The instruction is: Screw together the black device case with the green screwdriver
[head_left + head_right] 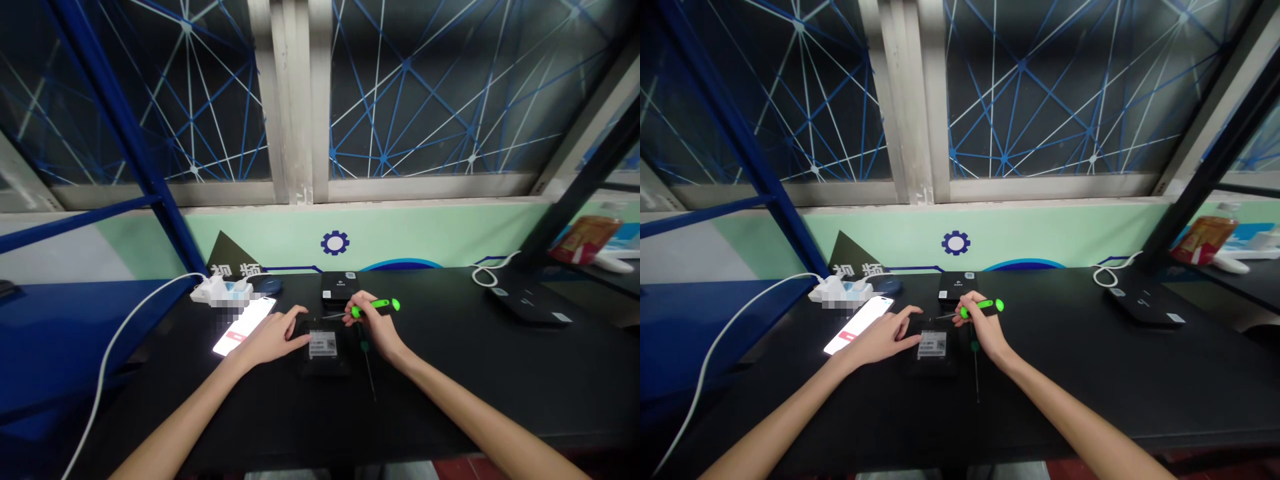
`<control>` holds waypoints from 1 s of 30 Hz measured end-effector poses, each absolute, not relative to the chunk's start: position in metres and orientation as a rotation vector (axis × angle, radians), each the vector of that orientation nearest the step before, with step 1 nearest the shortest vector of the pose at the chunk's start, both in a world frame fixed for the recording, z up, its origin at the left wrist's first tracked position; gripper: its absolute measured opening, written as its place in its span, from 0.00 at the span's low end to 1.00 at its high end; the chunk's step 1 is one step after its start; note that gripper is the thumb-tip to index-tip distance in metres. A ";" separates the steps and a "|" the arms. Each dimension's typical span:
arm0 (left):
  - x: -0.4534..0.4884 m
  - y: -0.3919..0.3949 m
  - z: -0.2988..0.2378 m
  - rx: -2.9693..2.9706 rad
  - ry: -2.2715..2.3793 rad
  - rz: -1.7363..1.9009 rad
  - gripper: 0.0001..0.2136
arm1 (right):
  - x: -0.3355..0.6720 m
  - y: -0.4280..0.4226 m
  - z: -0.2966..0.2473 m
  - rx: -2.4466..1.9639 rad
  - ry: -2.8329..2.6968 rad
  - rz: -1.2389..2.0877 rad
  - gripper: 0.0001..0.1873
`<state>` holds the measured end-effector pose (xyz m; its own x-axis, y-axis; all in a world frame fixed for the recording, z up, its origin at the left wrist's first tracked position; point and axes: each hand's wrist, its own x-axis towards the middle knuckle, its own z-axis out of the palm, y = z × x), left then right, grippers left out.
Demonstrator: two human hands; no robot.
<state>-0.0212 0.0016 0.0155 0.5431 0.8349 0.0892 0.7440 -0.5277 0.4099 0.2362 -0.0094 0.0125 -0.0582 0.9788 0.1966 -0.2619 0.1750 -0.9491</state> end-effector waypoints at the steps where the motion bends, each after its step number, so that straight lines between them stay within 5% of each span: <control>1: -0.021 0.001 0.016 2.452 1.328 0.400 0.24 | 0.236 -0.009 0.013 -0.845 -1.156 1.238 0.18; 30: -0.026 0.000 0.024 2.541 1.163 0.310 0.14 | 0.245 -0.007 0.026 -0.836 -1.132 1.112 0.18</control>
